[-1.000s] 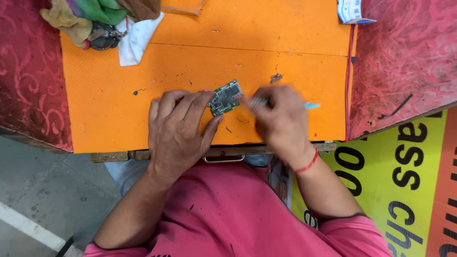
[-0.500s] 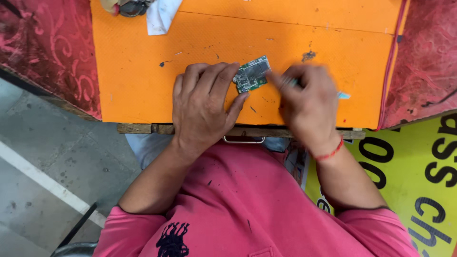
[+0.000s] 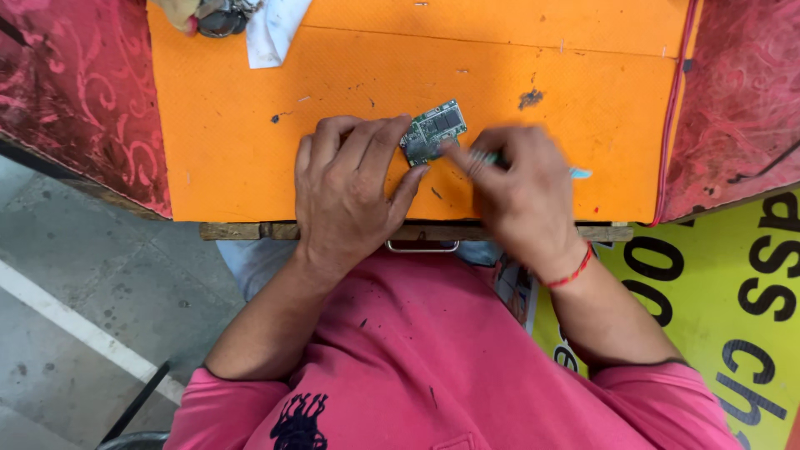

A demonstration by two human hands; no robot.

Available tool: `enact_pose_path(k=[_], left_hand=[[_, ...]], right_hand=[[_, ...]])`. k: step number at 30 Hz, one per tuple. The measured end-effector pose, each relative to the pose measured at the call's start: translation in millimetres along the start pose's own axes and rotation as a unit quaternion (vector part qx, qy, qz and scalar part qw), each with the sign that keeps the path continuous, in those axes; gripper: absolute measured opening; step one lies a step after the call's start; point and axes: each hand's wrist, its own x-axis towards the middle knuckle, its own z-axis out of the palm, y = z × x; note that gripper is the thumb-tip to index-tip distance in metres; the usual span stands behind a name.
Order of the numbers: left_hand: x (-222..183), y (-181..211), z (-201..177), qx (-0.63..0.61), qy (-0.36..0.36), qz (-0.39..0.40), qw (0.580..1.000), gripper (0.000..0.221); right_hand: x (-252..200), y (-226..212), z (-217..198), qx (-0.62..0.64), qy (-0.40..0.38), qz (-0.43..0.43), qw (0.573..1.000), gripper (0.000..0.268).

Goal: The person cleans a small green circuit board using a blue-bristled brush, rubbing the surface repeatedly and turning the board over to clean different sides.

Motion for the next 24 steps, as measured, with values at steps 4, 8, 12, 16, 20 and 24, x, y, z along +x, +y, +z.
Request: enact_pose_path(k=[4,8,12,16,20,24], left_hand=[[-0.4,0.3,1.2,0.003,0.010,-0.003,1.000,0.053],[-1.1,-0.8,-0.7,0.000,0.000,0.001,1.000,0.053],[0.3,-0.3,1.4,0.001,0.008,0.004,1.000,0.053],[-1.4,0.0,1.4,-0.003,0.003,0.000,1.000,0.053],[1.9,-0.6,0.4,-0.003,0.008,0.002,1.000,0.054],[1.0,0.1,0.4,-0.002,0.001,0.006,1.000,0.053]], right_hand=[[8.9,8.0,1.2,-0.010,0.020,0.068,0.997,0.051],[6.8,2.1,-1.2,-0.018,0.004,0.059,0.998,0.050],[8.0,11.5,-3.8,-0.016,0.012,-0.006,1.000,0.050],[1.8,13.9,-3.9,-0.012,0.011,0.003,1.000,0.050],[0.2,17.2,-4.1,0.016,-0.001,0.004,1.000,0.052],[1.1,32.0,-2.3,-0.029,0.040,0.065,0.997,0.042]])
